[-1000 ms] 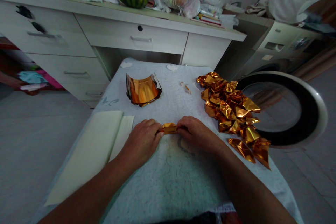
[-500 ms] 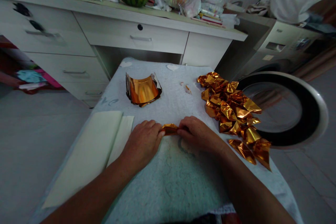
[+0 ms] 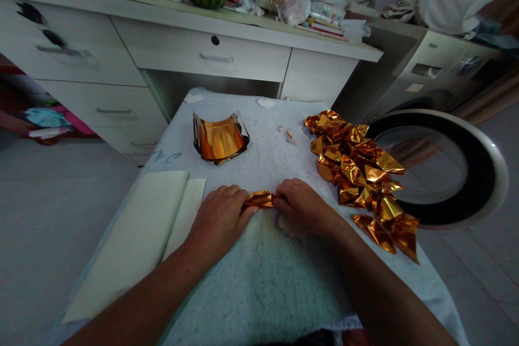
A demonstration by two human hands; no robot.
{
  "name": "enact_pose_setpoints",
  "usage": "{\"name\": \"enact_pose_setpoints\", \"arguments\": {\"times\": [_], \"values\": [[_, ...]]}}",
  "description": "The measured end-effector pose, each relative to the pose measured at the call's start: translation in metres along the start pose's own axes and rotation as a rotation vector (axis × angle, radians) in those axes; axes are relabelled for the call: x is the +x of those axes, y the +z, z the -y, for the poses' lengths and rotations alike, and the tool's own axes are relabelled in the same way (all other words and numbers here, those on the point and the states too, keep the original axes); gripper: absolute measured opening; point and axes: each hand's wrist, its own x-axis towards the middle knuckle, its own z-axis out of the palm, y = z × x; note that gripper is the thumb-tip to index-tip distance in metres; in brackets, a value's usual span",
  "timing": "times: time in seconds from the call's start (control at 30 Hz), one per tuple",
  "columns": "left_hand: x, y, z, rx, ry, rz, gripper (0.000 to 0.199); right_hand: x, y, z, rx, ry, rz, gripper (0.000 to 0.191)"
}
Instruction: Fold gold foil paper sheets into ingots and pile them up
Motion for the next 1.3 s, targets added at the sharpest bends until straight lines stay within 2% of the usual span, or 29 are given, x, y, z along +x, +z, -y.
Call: {"name": "enact_pose_setpoints", "arguments": {"times": [0.53, 0.7, 0.87, 1.3], "values": [[0.001, 0.000, -0.010, 0.066, -0.066, 0.005, 0.028, 0.004, 0.003, 0.005, -0.017, 0.146, -0.030, 0.021], [0.001, -0.001, -0.012, 0.091, -0.079, 0.004, 0.024, 0.004, 0.005, 0.003, 0.011, 0.187, -0.040, 0.020], [0.001, 0.000, -0.011, 0.035, -0.119, -0.023, 0.012, 0.004, 0.004, 0.002, 0.035, 0.224, -0.042, 0.020], [0.002, 0.004, -0.005, -0.034, -0.131, -0.070, 0.010, 0.005, 0.005, -0.002, 0.011, 0.228, -0.062, 0.025]]}}
